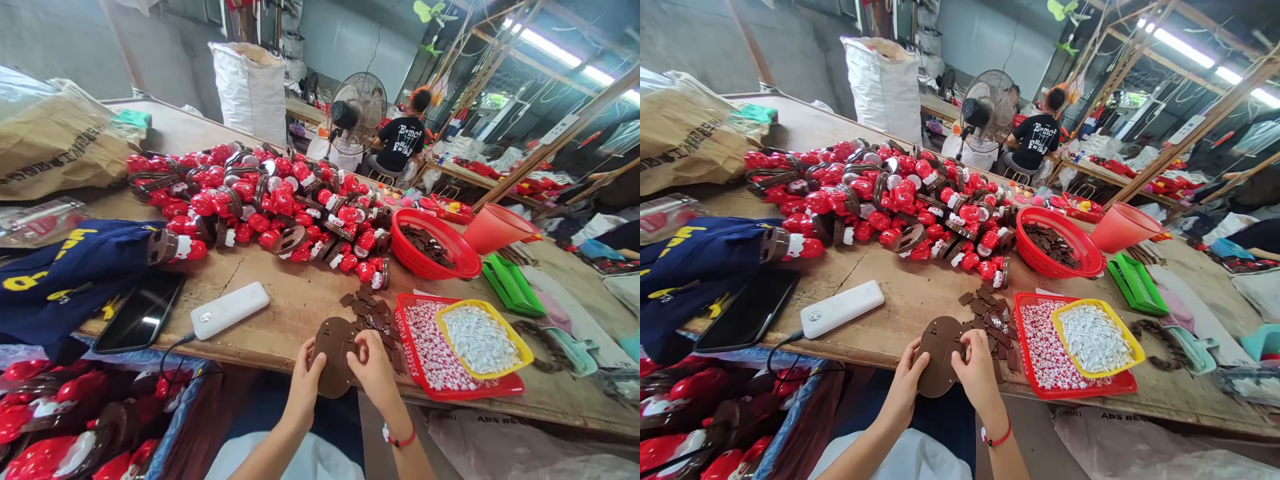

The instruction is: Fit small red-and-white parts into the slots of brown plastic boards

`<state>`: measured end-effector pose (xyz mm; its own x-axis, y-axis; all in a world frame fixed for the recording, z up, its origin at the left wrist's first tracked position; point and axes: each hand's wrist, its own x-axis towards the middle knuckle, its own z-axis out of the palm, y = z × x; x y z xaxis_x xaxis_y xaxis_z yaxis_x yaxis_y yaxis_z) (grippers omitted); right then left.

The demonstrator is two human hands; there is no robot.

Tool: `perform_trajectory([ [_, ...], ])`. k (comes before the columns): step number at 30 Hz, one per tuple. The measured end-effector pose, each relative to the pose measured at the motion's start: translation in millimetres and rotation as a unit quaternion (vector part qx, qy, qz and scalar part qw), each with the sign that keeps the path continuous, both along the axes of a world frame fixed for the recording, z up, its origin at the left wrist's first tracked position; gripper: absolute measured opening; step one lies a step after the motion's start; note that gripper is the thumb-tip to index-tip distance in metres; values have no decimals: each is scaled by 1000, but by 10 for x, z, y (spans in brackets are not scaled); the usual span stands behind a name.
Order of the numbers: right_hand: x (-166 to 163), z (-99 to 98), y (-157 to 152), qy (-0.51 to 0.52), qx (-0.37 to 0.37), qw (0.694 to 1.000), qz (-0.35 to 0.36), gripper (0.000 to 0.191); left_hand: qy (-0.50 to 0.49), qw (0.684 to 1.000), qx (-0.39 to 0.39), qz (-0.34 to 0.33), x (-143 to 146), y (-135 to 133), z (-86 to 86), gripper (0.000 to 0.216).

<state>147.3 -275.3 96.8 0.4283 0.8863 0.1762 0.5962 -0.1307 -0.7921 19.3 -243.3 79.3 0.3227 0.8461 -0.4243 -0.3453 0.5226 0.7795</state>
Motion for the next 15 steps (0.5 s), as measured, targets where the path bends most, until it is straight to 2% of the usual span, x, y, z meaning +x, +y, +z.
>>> perform_trajectory([
  [2,-9,-55,15,91,-10,996,-1,21,6,1000,4,-2,-11,6,-16,47],
  [6,-52,-124,61,298,-20,954,1,35,13,1000,1,-2,-38,25,-51,48],
  [15,-89,-192,161,368,33,927,-56,32,0,1000,0,-1,8,36,-53,49],
])
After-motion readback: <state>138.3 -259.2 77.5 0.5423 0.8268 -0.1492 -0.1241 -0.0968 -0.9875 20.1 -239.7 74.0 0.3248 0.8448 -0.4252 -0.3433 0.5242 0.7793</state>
